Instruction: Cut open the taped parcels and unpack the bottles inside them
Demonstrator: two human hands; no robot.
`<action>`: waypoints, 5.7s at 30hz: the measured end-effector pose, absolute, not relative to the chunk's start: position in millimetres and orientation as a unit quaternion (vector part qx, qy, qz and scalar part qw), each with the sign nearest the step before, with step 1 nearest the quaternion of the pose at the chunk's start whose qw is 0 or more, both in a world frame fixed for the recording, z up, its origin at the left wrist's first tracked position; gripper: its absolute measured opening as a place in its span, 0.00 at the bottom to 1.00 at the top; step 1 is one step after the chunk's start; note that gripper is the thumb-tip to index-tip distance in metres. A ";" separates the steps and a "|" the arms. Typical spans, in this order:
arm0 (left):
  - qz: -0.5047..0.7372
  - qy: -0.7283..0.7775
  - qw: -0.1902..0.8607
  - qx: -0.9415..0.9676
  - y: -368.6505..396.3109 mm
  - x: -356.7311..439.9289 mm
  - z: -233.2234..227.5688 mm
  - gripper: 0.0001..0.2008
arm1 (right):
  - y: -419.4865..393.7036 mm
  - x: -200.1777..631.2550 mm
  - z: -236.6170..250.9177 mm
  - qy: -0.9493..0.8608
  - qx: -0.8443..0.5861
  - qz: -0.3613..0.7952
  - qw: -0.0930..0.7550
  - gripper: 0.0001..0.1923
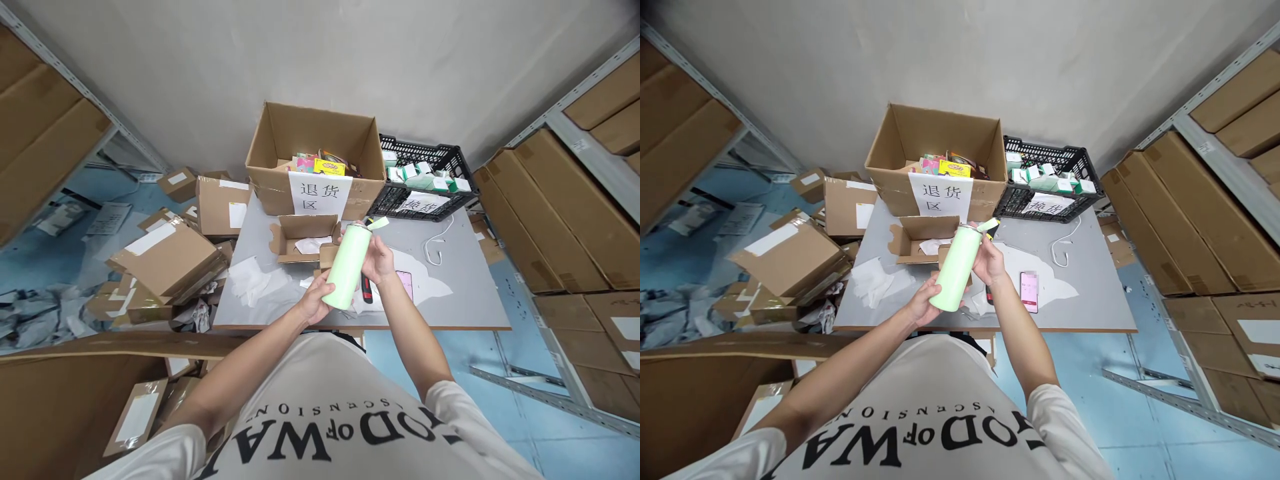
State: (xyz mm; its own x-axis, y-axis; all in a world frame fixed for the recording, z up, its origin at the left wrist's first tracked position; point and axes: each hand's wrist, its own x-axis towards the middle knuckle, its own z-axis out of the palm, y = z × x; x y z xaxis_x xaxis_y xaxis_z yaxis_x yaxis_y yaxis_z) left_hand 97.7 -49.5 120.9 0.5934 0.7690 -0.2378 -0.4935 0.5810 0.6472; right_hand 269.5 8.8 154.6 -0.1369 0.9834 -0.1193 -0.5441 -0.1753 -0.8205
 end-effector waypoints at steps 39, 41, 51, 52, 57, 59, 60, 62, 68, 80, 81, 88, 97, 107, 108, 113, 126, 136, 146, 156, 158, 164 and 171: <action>0.413 0.287 0.800 0.326 -54.5 82.6 115.5 0.38 | 26.6 271.2 176.1 -0.400 -0.390 0.662 0.499 0.28; 0.389 0.239 0.842 0.287 -56.7 80.6 119.3 0.38 | 27.1 270.8 177.3 -0.403 -0.371 0.674 0.496 0.29; 0.426 0.326 0.789 0.301 -54.5 88.5 108.5 0.35 | 29.0 266.0 171.5 -0.393 -0.501 0.574 0.515 0.23; 0.442 0.360 0.757 0.321 -54.5 89.5 105.7 0.36 | 27.8 265.7 173.7 -0.396 -0.515 0.558 0.517 0.23; 0.459 0.354 0.760 0.293 -59.1 88.4 100.4 0.32 | 19.8 266.9 182.1 -0.414 -0.488 0.577 0.508 0.23; 0.441 0.309 0.804 0.253 -62.2 87.0 101.6 0.31 | 17.6 267.9 180.5 -0.417 -0.454 0.610 0.497 0.24; 0.428 0.290 0.822 0.239 -63.6 86.4 102.2 0.31 | 17.1 268.3 178.5 -0.418 -0.444 0.619 0.494 0.26; 0.406 0.267 0.845 0.223 -66.0 85.6 102.6 0.30 | 16.7 268.4 173.1 -0.424 -0.441 0.621 0.490 0.27; 0.404 0.268 0.847 0.216 -68.2 85.2 98.3 0.29 | 15.8 268.1 165.7 -0.434 -0.447 0.615 0.484 0.27; 0.441 0.292 0.774 0.348 -45.3 75.9 94.6 0.31 | 27.2 275.8 225.0 -0.604 -0.470 0.477 0.431 0.21; 0.453 0.294 0.756 0.369 -40.5 73.3 94.1 0.33 | 27.4 275.2 229.4 -0.620 -0.462 0.454 0.442 0.21; 0.478 0.369 0.581 0.546 -24.9 47.4 73.4 0.44 | 13.8 281.5 240.5 -0.676 -0.450 0.335 0.479 0.22; 0.338 0.453 0.420 0.710 -21.7 52.6 66.5 0.53 | -9.1 295.8 200.5 -0.704 -0.459 0.316 0.440 0.22; 0.291 0.469 0.427 0.716 -16.5 64.0 52.5 0.53 | -19.0 287.4 164.6 -0.761 -0.446 0.281 0.379 0.20; 0.290 0.468 0.429 0.716 -16.2 64.4 51.3 0.53 | -19.6 286.0 161.6 -0.763 -0.445 0.282 0.375 0.20; 0.298 0.473 0.436 0.705 -16.2 66.6 44.9 0.50 | -23.2 279.7 145.3 -0.756 -0.454 0.308 0.357 0.21; 0.295 0.477 0.383 0.734 -22.3 69.4 33.8 0.41 | -30.8 271.2 97.7 -0.713 -0.492 0.377 0.327 0.58; 0.296 0.492 0.371 0.730 -29.5 69.2 34.7 0.36 | -31.2 262.1 82.1 -0.771 -0.542 0.272 0.196 0.47; 0.314 0.490 0.372 0.724 -34.9 64.7 32.7 0.34 | -27.9 251.3 68.5 -0.775 -0.595 0.197 0.074 0.34; 0.313 0.482 0.374 0.728 -33.7 65.8 29.7 0.34 | -43.4 257.1 73.4 -0.788 -0.576 0.207 0.069 0.34; 0.318 0.478 0.376 0.727 -33.5 64.7 27.9 0.35 | -47.0 260.8 70.7 -0.792 -0.569 0.195 0.105 0.34; 0.328 0.480 0.343 0.738 -38.4 66.2 18.7 0.41 | -55.1 270.0 38.3 -0.604 -0.683 0.233 0.338 0.35; 0.350 0.434 0.258 0.789 -50.3 72.7 10.2 0.22 | -70.6 253.4 25.6 -0.610 -0.614 0.288 0.410 0.29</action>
